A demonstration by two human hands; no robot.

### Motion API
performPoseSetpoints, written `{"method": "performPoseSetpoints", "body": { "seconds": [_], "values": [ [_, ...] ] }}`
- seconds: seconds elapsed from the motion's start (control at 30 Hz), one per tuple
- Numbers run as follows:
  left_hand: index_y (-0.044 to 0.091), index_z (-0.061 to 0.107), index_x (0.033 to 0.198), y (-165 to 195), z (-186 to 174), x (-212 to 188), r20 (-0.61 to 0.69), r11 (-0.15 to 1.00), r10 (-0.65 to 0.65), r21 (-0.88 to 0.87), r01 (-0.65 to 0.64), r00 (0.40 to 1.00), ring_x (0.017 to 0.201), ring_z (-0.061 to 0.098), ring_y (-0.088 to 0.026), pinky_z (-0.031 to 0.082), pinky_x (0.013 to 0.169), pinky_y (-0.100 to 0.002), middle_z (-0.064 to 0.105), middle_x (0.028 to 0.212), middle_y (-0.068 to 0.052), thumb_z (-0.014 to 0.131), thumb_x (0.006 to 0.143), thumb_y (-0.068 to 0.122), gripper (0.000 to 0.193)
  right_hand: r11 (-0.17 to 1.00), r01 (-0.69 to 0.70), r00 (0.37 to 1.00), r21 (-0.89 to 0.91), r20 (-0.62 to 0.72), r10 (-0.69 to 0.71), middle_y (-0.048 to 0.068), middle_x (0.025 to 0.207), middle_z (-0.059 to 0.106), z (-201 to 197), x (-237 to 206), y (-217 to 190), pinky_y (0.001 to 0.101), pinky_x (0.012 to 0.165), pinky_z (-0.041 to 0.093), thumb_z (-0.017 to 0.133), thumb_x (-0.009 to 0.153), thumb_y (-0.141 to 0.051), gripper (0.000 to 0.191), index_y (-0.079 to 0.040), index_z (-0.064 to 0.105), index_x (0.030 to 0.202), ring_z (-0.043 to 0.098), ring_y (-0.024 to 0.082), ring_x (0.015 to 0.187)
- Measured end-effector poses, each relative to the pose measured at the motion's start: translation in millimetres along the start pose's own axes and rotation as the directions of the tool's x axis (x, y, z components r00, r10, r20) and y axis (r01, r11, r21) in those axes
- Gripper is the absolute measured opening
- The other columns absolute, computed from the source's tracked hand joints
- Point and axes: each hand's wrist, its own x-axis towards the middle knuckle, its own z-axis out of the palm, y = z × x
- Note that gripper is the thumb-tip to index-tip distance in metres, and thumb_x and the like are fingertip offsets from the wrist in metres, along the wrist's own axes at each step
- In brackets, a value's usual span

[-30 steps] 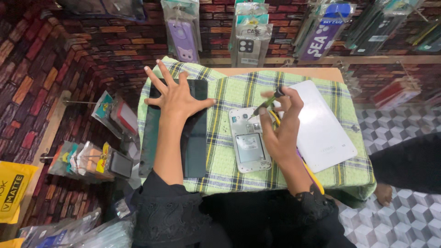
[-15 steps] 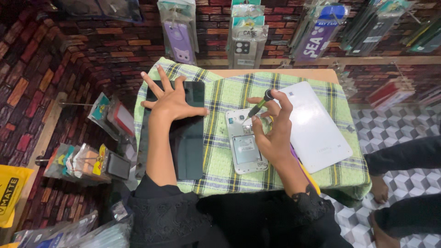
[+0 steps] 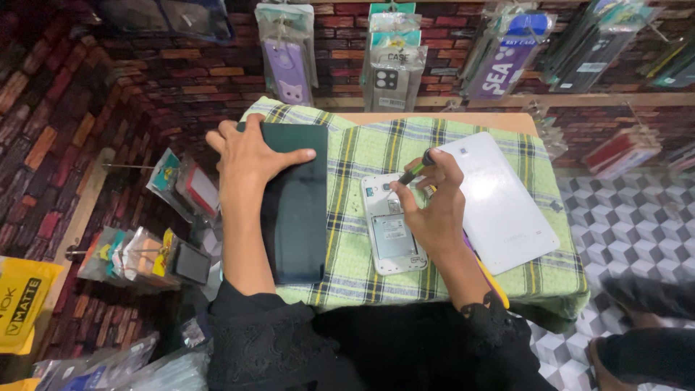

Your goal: The person disassembles a white smartphone, removes the back cover and internal components, and cleans the interior with a toothbrush. They then reassemble the phone by placing the components back and screwing the back cover on.

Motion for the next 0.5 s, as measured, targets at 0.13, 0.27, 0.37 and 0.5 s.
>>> {"method": "performPoseSetpoints", "body": {
  "seconds": [0.13, 0.27, 0.37, 0.5],
  "values": [
    [0.004, 0.055, 0.135, -18, -12, -1, -0.176, 0.989, 0.015, -0.143, -0.041, 0.984, 0.110, 0.062, -0.048, 0.049, 0.095, -0.054, 0.066, 0.115, -0.033, 0.091, 0.054, 0.073, 0.112, 0.999, 0.002, 0.999, 0.042, 0.040, -0.004, 0.016, 0.112, 0.071, 0, 0, 4, 0.0337, 0.079, 0.061, 0.072, 0.094, 0.009, 0.081, -0.014, 0.020, 0.151, 0.074, 0.026, 0.093],
    [0.004, 0.059, 0.124, -26, -41, -27, -0.308, 0.983, -0.081, -0.183, 0.025, 0.948, 0.094, 0.066, -0.050, 0.051, 0.082, -0.058, 0.069, 0.097, -0.032, 0.075, 0.088, 0.063, 0.071, 0.995, -0.012, 0.999, 0.098, 0.049, 0.007, 0.017, 0.112, 0.072, 5, 0, 5, 0.0332, 0.080, 0.062, 0.069, 0.095, 0.013, 0.079, -0.013, 0.020, 0.152, 0.076, 0.025, 0.096],
    [0.003, 0.059, 0.119, -28, -64, -57, -0.389, 0.976, 0.034, -0.184, -0.113, 0.921, 0.086, 0.064, -0.054, 0.048, 0.075, -0.063, 0.069, 0.089, -0.032, 0.059, 0.108, 0.046, 0.044, 0.995, 0.004, 0.999, 0.104, 0.046, -0.009, 0.018, 0.112, 0.071, 7, -1, 6, 0.0329, 0.081, 0.062, 0.068, 0.095, 0.014, 0.080, -0.013, 0.019, 0.151, 0.076, 0.026, 0.099],
    [0.003, 0.056, 0.106, -39, -49, -141, -0.177, 0.982, 0.181, -0.017, -0.187, 0.967, 0.072, 0.065, -0.052, 0.050, 0.064, -0.062, 0.066, 0.074, -0.030, 0.051, 0.104, 0.034, 0.031, 0.993, -0.005, 0.999, 0.118, 0.052, -0.001, 0.018, 0.112, 0.071, 10, -1, 6, 0.0319, 0.079, 0.062, 0.068, 0.095, 0.014, 0.080, -0.014, 0.019, 0.151, 0.076, 0.026, 0.100]
  ]
}}
